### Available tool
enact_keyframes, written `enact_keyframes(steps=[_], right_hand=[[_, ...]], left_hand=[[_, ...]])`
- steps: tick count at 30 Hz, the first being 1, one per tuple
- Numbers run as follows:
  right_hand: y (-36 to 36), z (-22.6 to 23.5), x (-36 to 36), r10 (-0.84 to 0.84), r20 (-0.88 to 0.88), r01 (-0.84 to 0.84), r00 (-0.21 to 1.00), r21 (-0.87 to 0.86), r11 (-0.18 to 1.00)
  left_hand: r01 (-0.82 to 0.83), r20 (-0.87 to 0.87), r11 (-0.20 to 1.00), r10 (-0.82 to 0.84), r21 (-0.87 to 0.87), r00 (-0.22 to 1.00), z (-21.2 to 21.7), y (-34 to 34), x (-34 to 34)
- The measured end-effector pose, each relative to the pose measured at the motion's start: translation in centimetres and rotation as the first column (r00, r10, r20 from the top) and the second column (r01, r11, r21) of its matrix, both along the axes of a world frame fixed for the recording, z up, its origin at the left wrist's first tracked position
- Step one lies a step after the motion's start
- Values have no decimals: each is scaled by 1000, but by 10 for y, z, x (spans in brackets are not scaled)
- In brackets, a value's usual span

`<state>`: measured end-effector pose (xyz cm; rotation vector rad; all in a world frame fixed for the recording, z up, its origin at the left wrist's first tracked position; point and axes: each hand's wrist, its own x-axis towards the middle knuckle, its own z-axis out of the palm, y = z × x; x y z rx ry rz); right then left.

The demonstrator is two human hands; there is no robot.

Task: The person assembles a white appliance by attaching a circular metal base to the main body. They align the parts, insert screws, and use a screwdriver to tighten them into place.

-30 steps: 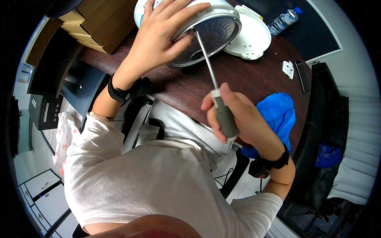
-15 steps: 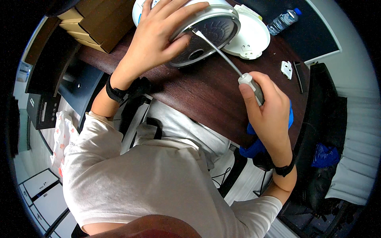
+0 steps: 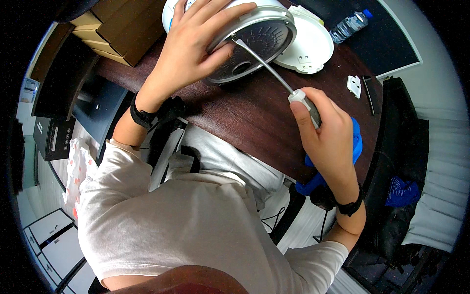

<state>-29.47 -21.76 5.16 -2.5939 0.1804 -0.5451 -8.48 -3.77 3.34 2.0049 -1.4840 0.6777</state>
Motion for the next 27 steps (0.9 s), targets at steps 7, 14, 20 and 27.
enact_keyframes(steps=[7,14,20,27], right_hand=[[-1,0,1,24,18,-23,1000,-18,1000],[-5,-2,4,67,27,-66,997,-9,998],[-9,-1,7,132,-241,-3,962,473,881],[22,-27,-2,419,-128,188,899,976,-106]], left_hand=[[9,-9,1000,-9,-5,1000,1,-2,1],[-1,0,1000,1,7,1000,2,-1,-1],[-7,12,1000,7,-7,1000,1,-1,-2],[-16,43,1000,16,-15,999,2,-8,-5]])
